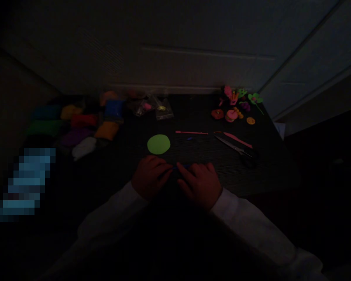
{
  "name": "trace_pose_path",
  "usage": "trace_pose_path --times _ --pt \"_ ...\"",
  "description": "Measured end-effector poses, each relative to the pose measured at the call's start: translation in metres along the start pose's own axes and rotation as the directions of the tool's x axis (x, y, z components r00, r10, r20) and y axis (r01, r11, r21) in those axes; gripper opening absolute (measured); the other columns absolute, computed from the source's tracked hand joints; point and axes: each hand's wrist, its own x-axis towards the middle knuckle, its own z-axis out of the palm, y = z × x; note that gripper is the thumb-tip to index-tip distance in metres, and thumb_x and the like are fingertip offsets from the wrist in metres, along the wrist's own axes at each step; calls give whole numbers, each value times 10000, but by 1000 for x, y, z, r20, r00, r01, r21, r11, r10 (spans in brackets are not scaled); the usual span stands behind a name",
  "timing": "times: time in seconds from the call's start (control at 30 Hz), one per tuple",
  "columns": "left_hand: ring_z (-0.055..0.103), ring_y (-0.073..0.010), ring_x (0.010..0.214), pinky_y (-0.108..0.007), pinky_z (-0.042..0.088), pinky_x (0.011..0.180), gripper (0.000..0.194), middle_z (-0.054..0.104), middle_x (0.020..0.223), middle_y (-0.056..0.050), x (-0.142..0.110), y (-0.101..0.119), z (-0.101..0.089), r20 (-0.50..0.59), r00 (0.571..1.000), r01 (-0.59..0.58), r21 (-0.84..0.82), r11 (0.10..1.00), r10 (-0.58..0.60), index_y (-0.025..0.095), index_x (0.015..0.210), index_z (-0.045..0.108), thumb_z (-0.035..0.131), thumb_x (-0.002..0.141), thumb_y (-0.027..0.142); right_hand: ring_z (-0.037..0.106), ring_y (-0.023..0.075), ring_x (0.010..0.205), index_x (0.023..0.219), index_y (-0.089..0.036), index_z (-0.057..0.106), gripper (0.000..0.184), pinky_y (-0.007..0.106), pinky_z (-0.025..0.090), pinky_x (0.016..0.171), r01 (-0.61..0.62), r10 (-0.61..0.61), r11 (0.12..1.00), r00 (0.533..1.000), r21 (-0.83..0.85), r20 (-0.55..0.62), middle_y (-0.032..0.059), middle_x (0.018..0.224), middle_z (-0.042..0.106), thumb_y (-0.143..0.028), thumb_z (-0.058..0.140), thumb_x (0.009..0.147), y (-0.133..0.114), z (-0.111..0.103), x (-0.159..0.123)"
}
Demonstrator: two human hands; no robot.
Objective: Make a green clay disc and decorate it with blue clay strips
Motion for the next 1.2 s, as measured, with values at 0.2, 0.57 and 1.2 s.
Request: trace_pose_path --times 0.2,0.57,1.2 --pt "493 -196 821 -349 385 711 163 618 809 -42 0 1 0 -12 1000 17 0 1000 -17 186 814 634 502 783 275 445 195 767 1240 -276 431 444 358 218 703 6 -4 996 1000 -88 31 72 853 568 -448 312 849 -10 1 3" --pt "504 -193 818 -353 395 731 167 624 823 -35 -10 -6 -4 2 999 49 -35 998 -49 195 855 635 504 784 272 443 203 797 1284 -289 357 472 361 225 710 -3 5 999 998 -43 55 67 884 552 -465 276 854 -9 -1 3" --pt "511 -196 829 -361 405 750 173 625 824 -45 -11 -7 -6 3 995 103 -65 993 -103 178 830 642 510 775 275 444 220 810 1275 -311 358 470 389 225 707 18 -12 997 996 -69 89 67 910 547 -483 249 852 -18 -1 7"
